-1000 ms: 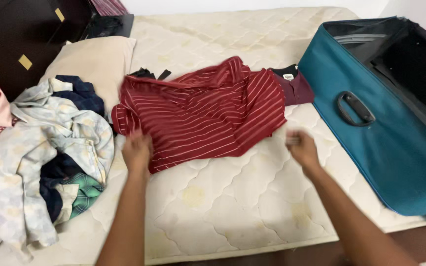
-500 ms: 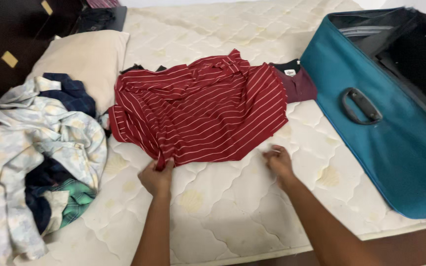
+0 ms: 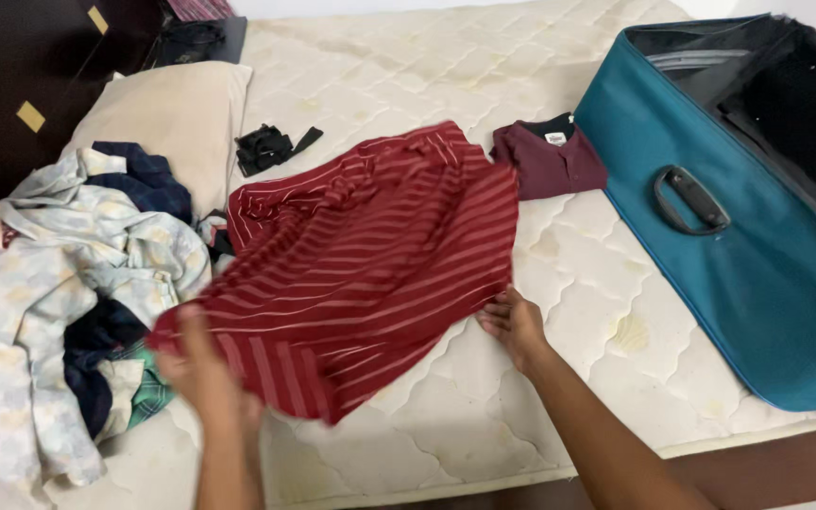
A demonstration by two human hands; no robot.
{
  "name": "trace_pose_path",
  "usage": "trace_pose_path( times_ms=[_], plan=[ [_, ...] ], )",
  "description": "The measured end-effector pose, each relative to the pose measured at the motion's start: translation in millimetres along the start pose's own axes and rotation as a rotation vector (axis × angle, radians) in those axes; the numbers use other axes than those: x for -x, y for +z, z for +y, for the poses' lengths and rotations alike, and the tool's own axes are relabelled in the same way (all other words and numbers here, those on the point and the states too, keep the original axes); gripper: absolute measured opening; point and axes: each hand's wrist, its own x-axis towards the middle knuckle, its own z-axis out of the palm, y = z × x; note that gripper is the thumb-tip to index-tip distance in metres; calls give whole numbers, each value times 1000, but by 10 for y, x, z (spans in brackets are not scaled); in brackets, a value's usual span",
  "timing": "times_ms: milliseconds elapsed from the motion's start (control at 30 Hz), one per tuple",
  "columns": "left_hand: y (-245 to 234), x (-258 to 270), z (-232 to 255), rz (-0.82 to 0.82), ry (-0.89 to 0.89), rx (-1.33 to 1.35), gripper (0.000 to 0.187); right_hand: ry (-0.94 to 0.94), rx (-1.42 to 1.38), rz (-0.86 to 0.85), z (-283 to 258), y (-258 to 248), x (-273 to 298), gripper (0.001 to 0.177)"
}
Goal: The person folds a red striped shirt and a light patterned shirt on a bed. They smooth and fold each garment into a compact rectangle and place them beside an open suitcase.
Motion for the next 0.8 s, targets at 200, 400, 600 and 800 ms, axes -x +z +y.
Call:
trace_pose_path(
  times_ms=[200, 400, 600, 800],
  plan=[
    [-459, -180, -207, -41, -234, 342, 58, 73, -302, 27, 47, 250, 66, 40],
    [-647, 39, -645, 84, -638, 95, 57, 111, -566, -154, 81, 36, -240, 13],
    [-918, 38, -686, -10, -457, 140, 48, -120, -431, -78, -125, -611, 12, 15],
    [-1047, 262, -500, 16, -345, 31, 43, -284, -254, 135, -19, -1318, 485, 10]
  ],
)
